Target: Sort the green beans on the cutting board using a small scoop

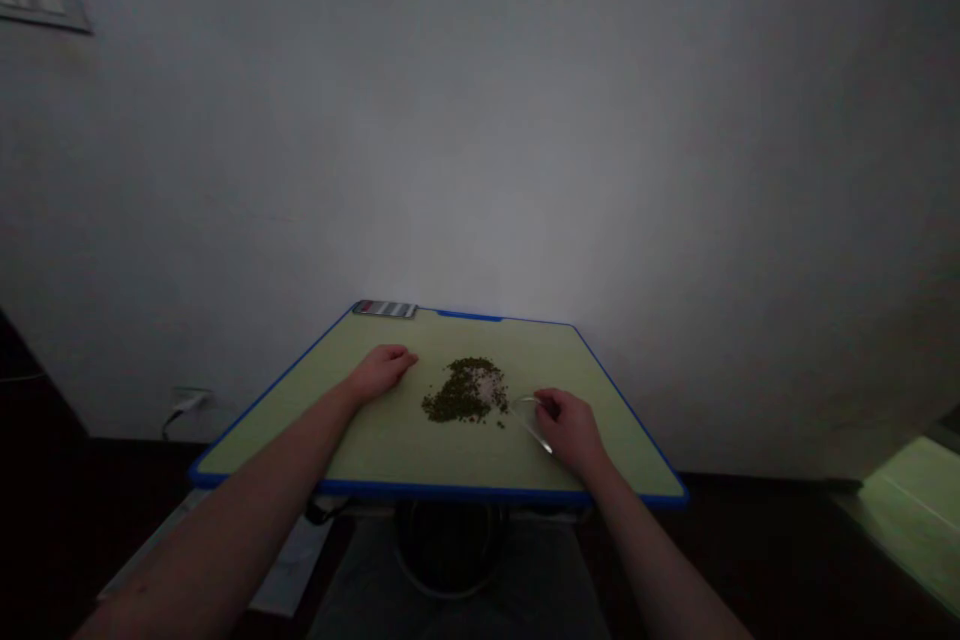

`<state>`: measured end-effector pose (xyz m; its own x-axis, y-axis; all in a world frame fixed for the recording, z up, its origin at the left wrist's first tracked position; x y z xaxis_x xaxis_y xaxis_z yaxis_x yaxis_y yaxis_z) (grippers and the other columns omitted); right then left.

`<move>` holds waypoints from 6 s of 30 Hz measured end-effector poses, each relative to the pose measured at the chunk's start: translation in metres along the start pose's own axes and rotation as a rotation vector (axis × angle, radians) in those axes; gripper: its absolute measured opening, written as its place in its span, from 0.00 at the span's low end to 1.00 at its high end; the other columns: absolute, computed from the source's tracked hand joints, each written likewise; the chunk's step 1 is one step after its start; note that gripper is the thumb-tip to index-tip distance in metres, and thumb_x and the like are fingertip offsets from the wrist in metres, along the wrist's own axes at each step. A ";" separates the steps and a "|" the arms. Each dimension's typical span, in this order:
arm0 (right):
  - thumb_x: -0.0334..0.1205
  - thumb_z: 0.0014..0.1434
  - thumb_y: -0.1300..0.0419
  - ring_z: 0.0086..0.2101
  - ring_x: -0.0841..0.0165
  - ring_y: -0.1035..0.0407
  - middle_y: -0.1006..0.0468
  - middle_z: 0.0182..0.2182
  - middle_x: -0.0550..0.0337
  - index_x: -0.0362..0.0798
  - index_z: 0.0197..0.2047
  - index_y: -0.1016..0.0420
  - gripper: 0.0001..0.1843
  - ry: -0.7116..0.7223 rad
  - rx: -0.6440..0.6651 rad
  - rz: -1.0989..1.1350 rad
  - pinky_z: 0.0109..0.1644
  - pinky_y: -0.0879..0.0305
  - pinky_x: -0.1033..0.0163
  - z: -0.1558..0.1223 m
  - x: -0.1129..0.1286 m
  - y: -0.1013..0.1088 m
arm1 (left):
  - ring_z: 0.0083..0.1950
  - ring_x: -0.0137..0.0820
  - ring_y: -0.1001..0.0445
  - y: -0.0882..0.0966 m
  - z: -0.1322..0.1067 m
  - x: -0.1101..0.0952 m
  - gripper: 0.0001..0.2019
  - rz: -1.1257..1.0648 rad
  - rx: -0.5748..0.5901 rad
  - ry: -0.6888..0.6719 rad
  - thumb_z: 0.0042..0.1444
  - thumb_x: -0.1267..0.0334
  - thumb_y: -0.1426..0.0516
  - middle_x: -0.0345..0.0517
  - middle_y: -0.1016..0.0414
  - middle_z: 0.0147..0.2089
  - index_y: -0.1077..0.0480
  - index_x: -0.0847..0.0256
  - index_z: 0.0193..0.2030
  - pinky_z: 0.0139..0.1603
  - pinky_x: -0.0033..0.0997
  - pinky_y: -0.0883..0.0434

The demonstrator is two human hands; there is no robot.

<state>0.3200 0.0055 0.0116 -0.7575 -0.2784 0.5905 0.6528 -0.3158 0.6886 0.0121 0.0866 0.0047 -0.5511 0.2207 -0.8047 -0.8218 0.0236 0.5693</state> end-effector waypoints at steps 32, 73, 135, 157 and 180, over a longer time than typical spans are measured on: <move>0.37 0.50 0.50 0.34 0.66 0.31 0.24 0.35 0.52 0.43 0.41 0.28 0.17 -0.058 -0.135 -0.201 0.41 0.38 0.63 0.004 -0.011 0.014 | 0.17 0.24 0.46 0.000 -0.001 0.001 0.19 -0.009 0.003 0.023 0.44 0.47 0.51 0.34 0.46 0.13 0.42 0.61 0.16 0.20 0.26 0.47; 0.39 0.49 0.48 0.30 0.68 0.31 0.23 0.31 0.56 0.46 0.39 0.26 0.16 0.006 0.015 -0.012 0.37 0.36 0.64 0.002 0.004 -0.001 | 0.17 0.23 0.46 0.000 -0.002 -0.002 0.19 -0.011 -0.007 -0.005 0.45 0.47 0.51 0.34 0.45 0.13 0.42 0.61 0.16 0.20 0.25 0.47; 0.39 0.52 0.49 0.37 0.68 0.32 0.25 0.38 0.57 0.49 0.43 0.28 0.15 0.060 0.238 0.070 0.43 0.39 0.63 -0.060 0.063 -0.018 | 0.17 0.23 0.46 0.001 -0.002 -0.001 0.19 -0.013 0.006 0.001 0.45 0.48 0.51 0.34 0.46 0.13 0.42 0.61 0.16 0.20 0.26 0.48; 0.37 0.52 0.50 0.36 0.68 0.33 0.25 0.35 0.56 0.47 0.43 0.30 0.16 0.057 0.198 -0.136 0.43 0.42 0.64 -0.011 0.050 -0.024 | 0.17 0.24 0.45 0.001 0.001 0.005 0.19 -0.020 0.010 -0.006 0.45 0.48 0.51 0.34 0.45 0.13 0.42 0.61 0.17 0.20 0.26 0.47; 0.34 0.50 0.48 0.35 0.70 0.33 0.25 0.35 0.59 0.48 0.40 0.28 0.14 0.197 0.379 -0.015 0.41 0.41 0.67 -0.007 0.079 -0.053 | 0.16 0.23 0.47 -0.001 0.000 0.006 0.19 -0.064 0.026 0.027 0.44 0.46 0.50 0.34 0.45 0.13 0.42 0.61 0.17 0.19 0.26 0.49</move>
<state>0.2250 -0.0060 0.0188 -0.7276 -0.4555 0.5129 0.5656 0.0247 0.8243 0.0093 0.0880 -0.0004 -0.5013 0.1916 -0.8438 -0.8518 0.0621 0.5202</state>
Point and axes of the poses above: each hand's wrist, its own z-axis towards the middle knuckle, its own y-axis out of the back of the hand, x = y × z, the point moved 8 cm from there along z, towards the middle knuckle
